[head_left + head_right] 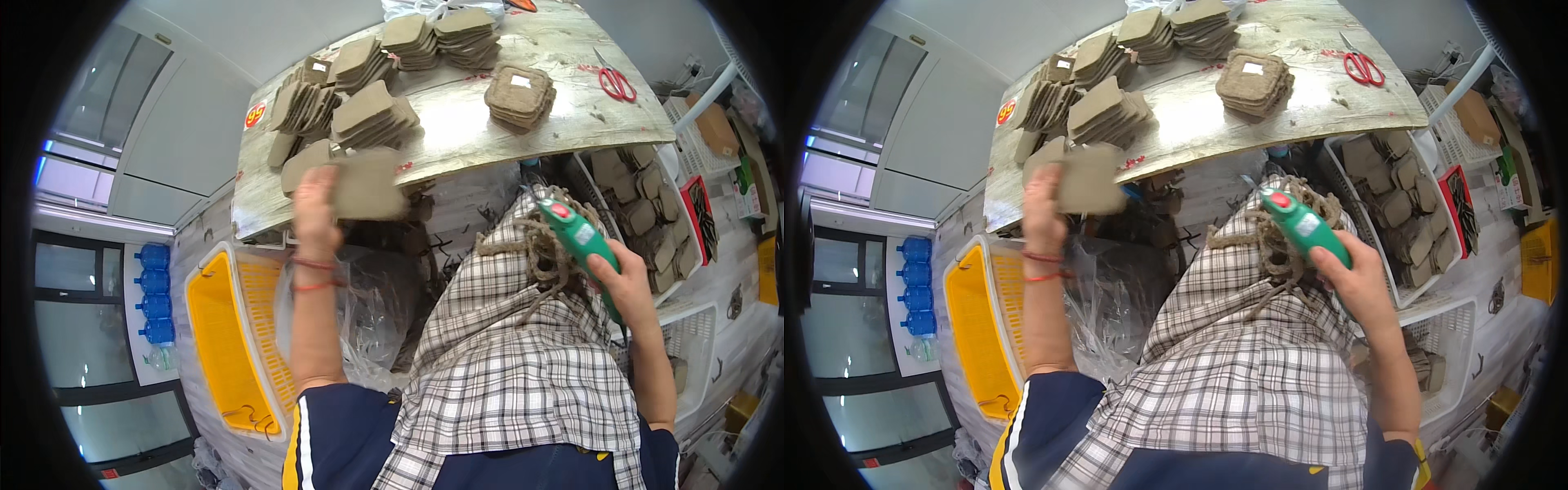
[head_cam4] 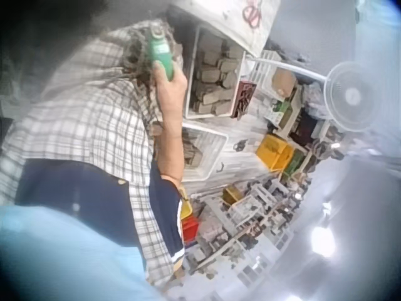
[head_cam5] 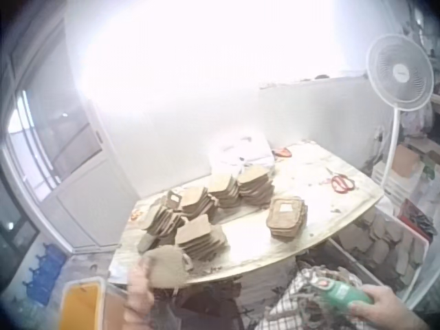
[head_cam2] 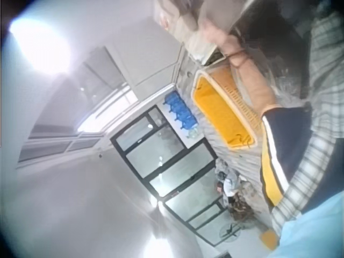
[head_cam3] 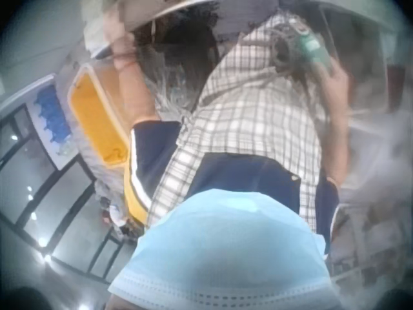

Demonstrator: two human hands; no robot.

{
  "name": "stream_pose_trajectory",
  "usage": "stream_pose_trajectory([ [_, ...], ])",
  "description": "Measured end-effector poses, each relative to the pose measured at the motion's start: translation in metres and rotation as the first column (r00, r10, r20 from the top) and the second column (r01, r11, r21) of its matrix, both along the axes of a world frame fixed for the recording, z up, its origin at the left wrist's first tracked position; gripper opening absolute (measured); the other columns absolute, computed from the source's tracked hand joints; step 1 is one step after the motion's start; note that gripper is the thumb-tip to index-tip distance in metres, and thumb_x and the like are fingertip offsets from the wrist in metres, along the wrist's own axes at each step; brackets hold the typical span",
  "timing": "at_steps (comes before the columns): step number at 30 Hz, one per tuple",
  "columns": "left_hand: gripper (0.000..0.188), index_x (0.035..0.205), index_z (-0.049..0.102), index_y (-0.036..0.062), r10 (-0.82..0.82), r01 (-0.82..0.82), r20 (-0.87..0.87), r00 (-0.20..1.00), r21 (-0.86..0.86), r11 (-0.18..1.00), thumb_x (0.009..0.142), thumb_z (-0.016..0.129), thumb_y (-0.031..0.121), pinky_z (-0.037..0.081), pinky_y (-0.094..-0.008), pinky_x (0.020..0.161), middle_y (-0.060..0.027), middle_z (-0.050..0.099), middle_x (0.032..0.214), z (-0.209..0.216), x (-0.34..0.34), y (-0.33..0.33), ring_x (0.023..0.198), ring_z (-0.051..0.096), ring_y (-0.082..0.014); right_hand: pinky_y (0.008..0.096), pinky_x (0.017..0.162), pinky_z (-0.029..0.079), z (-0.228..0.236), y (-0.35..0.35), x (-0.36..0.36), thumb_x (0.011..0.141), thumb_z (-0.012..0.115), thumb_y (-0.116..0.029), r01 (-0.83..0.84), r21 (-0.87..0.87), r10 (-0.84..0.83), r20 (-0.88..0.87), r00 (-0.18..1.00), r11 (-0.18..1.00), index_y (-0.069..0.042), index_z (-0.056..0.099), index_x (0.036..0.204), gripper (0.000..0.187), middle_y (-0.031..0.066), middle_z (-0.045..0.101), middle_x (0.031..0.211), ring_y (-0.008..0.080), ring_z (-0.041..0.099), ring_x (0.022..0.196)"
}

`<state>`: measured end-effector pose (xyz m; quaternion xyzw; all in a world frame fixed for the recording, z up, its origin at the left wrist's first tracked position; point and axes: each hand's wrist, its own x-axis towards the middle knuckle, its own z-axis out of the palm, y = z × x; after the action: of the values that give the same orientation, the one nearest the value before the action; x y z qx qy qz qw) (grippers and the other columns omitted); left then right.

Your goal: The person uses a handheld rotary tool to grind the edges of small rectangular objects. They pick up each object from a stack, grind its edges, and place it back on the table.

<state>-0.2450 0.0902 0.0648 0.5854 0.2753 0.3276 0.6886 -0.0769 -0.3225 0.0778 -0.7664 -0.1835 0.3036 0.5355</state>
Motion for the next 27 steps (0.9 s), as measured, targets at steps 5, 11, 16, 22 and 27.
stream_pose_trajectory([
  [5, 0.026, 0.105, 0.06, 0.0005, 0.411, -0.331, -0.153, 0.899, 0.378, 0.865, 0.098, 0.052, 0.024, 0.051, -0.0321, 0.074, -0.0078, 0.067, 0.096, -0.033, -0.06, 0.171, 0.08, 0.063, -0.0196, 0.0227, 0.052, 0.041, -0.005, -0.015, 0.007, 0.092, 0.063, -0.031, 0.074, 0.063, -0.073, -0.006, 0.997, 0.995, 0.001, 0.061, 0.097, 0.032, 0.0006, 0.056, 0.071, 0.0063, 0.05, 0.059],
  [11, 0.027, 0.109, 0.061, 0.011, 0.886, -0.075, 0.095, 0.454, 0.995, -0.068, 0.084, 0.064, 0.021, 0.038, -0.0462, 0.089, -0.0064, 0.056, 0.106, 0.008, 0.023, 0.081, 0.106, 0.048, -0.0297, 0.0231, 0.053, 0.042, -0.011, -0.042, 0.006, 0.09, 0.065, -0.028, 0.211, 0.026, -0.21, -0.04, 0.977, 0.977, 0.001, 0.061, 0.098, 0.03, 0.0011, 0.056, 0.07, 0.0068, 0.051, 0.059],
  [16, 0.019, 0.099, 0.066, 0.0056, 0.258, -0.015, -0.026, 0.966, 0.988, 0.155, 0.083, 0.064, 0.016, 0.038, -0.0435, 0.093, -0.0112, 0.064, 0.103, -0.006, 0.166, -0.058, 0.1, 0.056, -0.0292, 0.0235, 0.052, 0.043, -0.018, -0.041, 0.006, 0.09, 0.065, -0.029, 0.238, -0.025, -0.238, 0.02, 0.971, 0.971, -0.001, 0.062, 0.097, 0.03, 0.0008, 0.057, 0.068, 0.0071, 0.053, 0.058],
  [22, 0.063, 0.124, 0.049, -0.0093, 0.183, 0.408, -0.518, 0.835, 0.808, 0.425, 0.08, 0.067, 0.033, 0.034, -0.0452, 0.103, -0.0278, 0.05, 0.127, -0.029, 0.273, -0.122, 0.122, 0.044, -0.0383, 0.0237, 0.053, 0.044, -0.023, -0.052, 0.001, 0.09, 0.066, -0.027, 0.297, 0.036, -0.295, -0.043, 0.954, 0.954, 0.0, 0.061, 0.097, 0.029, 0.0017, 0.058, 0.068, 0.0075, 0.053, 0.057],
  [27, 0.052, 0.126, 0.046, -0.0081, 0.333, 0.394, -0.5, 0.799, 0.855, 0.336, 0.079, 0.058, 0.012, 0.039, -0.0468, 0.097, -0.028, 0.053, 0.119, -0.043, 0.286, -0.124, 0.116, 0.049, -0.0381, 0.0239, 0.052, 0.044, -0.03, -0.06, 0.004, 0.089, 0.067, -0.027, 0.329, 0.069, -0.326, -0.048, 0.944, 0.942, 0.001, 0.061, 0.096, 0.029, 0.0019, 0.058, 0.068, 0.0074, 0.053, 0.057],
])
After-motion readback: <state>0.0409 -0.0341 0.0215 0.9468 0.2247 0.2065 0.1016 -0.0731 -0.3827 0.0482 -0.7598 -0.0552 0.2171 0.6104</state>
